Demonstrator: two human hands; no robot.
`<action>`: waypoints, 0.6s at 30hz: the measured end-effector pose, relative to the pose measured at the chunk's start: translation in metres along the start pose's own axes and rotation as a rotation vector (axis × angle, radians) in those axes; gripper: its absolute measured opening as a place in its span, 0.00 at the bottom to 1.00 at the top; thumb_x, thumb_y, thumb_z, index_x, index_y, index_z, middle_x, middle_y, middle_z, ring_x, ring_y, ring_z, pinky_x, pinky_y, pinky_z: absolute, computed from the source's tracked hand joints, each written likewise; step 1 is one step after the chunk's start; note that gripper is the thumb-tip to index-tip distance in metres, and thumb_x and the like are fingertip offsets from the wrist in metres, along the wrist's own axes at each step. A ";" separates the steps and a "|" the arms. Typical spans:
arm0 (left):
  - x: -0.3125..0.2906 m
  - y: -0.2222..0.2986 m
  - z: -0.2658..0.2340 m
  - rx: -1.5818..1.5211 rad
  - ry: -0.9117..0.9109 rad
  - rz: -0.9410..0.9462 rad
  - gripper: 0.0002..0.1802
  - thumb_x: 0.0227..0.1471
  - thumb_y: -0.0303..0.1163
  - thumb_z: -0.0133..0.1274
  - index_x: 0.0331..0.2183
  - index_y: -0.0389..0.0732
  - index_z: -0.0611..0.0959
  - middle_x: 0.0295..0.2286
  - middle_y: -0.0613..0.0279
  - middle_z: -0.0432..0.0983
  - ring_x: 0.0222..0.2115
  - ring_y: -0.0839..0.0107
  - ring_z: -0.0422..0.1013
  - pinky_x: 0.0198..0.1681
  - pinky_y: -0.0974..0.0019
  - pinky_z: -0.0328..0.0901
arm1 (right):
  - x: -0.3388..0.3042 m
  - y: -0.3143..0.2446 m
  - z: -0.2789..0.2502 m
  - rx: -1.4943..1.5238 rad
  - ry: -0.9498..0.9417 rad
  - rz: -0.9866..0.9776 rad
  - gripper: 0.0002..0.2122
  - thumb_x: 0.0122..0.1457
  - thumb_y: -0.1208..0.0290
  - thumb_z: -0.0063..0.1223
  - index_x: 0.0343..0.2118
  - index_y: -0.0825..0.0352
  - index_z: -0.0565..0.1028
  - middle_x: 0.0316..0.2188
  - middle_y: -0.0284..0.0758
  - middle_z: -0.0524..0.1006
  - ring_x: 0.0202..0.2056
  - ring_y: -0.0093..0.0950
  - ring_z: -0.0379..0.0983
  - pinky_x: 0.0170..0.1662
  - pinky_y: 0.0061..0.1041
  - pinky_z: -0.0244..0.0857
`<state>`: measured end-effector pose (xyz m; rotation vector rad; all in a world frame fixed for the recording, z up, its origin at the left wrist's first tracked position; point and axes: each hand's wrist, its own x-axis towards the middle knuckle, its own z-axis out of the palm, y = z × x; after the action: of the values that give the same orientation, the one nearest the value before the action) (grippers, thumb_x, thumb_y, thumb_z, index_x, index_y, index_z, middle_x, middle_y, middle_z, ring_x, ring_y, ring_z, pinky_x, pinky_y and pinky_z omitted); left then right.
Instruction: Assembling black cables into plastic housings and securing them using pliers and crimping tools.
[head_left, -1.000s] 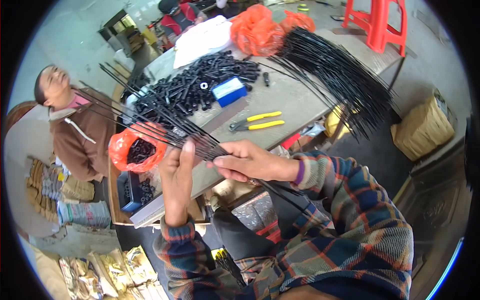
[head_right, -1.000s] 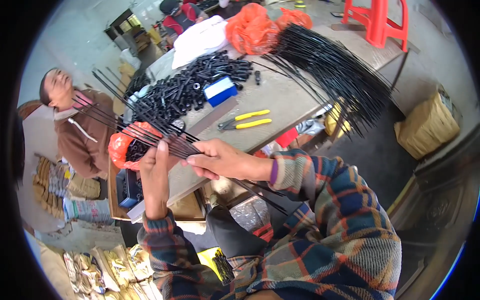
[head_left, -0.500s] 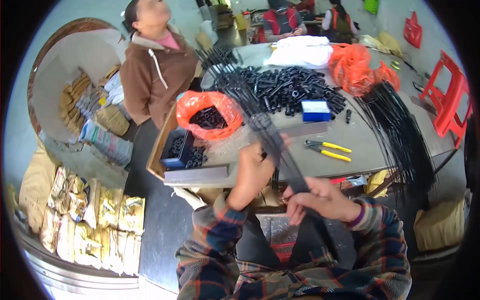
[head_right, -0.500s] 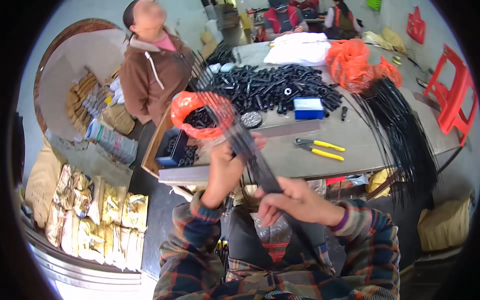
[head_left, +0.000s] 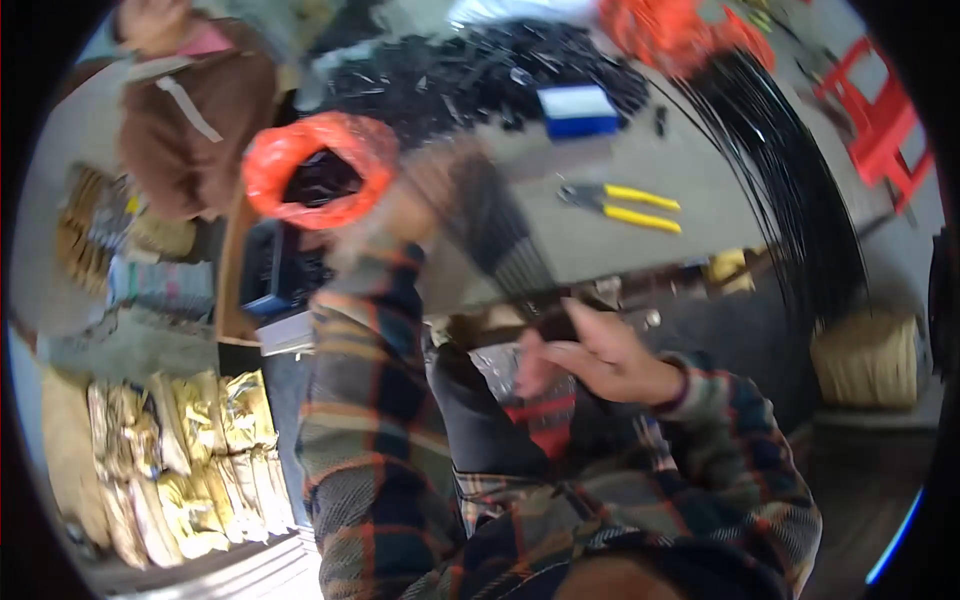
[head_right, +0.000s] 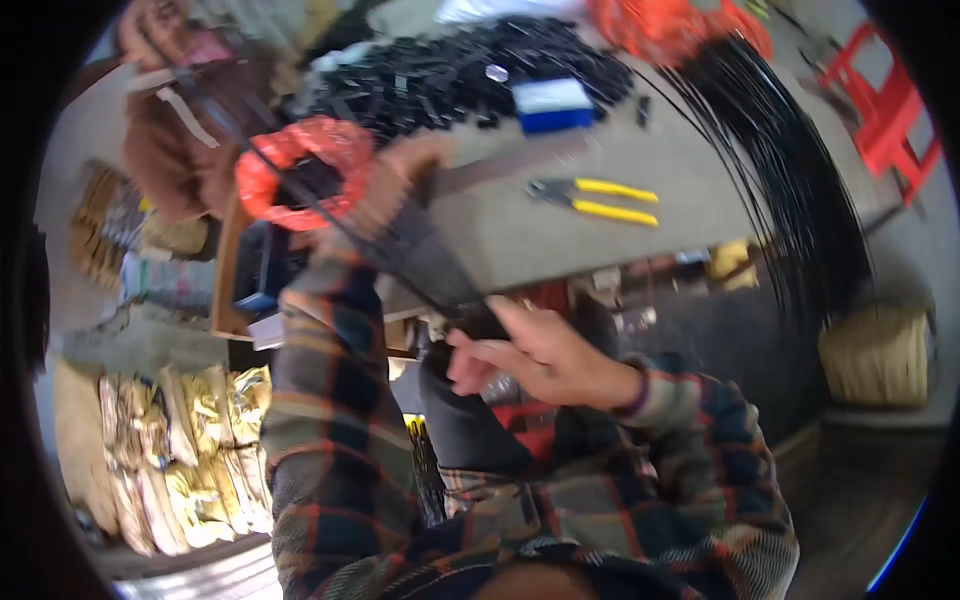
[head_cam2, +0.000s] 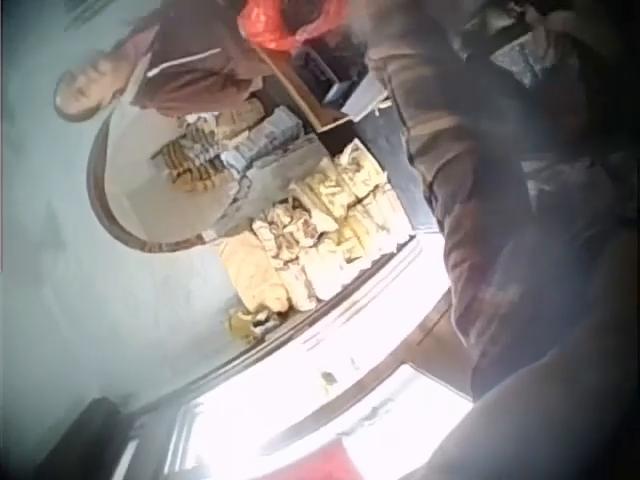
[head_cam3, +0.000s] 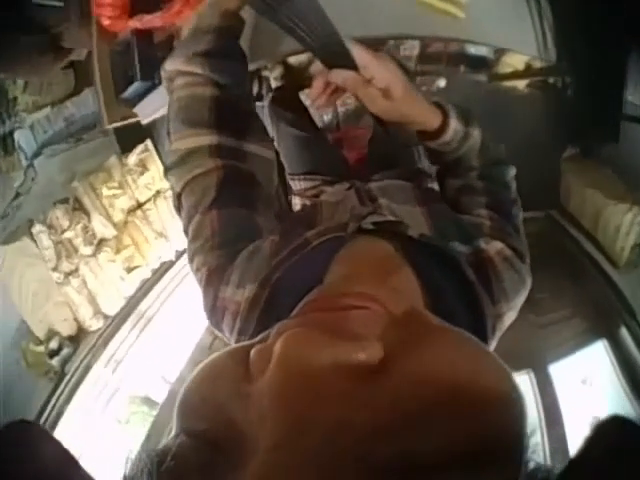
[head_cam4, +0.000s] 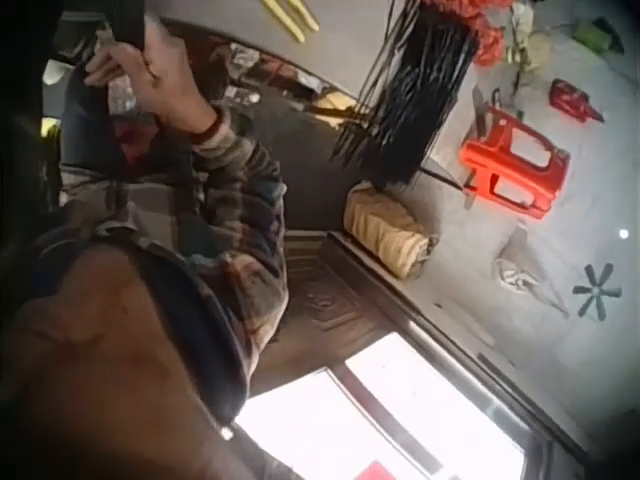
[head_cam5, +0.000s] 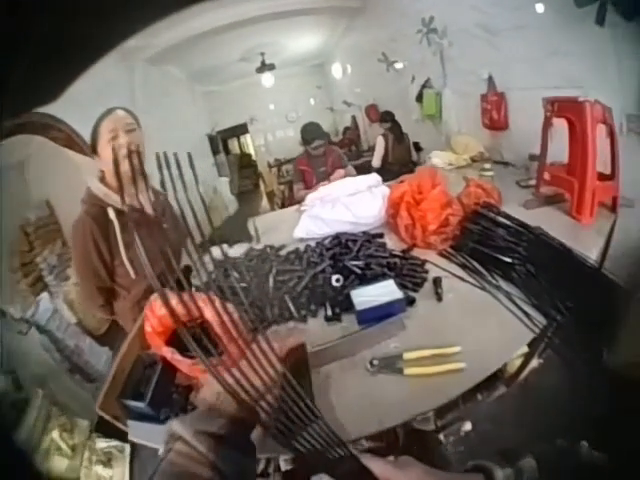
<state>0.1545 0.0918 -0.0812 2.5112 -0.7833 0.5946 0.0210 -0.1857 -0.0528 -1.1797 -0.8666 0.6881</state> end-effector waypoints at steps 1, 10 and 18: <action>0.020 -0.021 -0.008 0.217 -0.173 0.052 0.18 0.44 0.27 0.43 0.41 0.44 0.74 0.35 0.56 0.70 0.35 0.60 0.68 0.38 0.62 0.63 | 0.004 0.015 0.007 0.056 0.054 0.013 0.09 0.61 0.76 0.34 0.42 0.74 0.61 0.31 0.40 0.73 0.33 0.27 0.74 0.36 0.23 0.69; -0.055 0.058 -0.033 0.188 -0.320 -0.032 0.51 0.38 0.45 0.57 0.56 0.33 0.50 0.56 0.46 0.46 0.58 0.53 0.44 0.59 0.58 0.41 | -0.003 0.131 0.009 0.142 0.141 0.026 0.08 0.61 0.76 0.35 0.41 0.72 0.62 0.33 0.38 0.72 0.37 0.27 0.72 0.43 0.24 0.66; -0.100 0.110 0.016 0.185 -0.369 0.021 0.54 0.33 0.60 0.55 0.55 0.37 0.56 0.56 0.53 0.49 0.58 0.55 0.44 0.58 0.56 0.44 | -0.005 0.204 -0.002 -0.122 0.036 0.021 0.12 0.60 0.70 0.40 0.44 0.69 0.66 0.35 0.36 0.73 0.39 0.25 0.69 0.45 0.23 0.60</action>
<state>0.0167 0.0438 -0.1152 2.8312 -0.9203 0.2168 0.0167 -0.1388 -0.2511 -1.3079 -0.8765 0.6366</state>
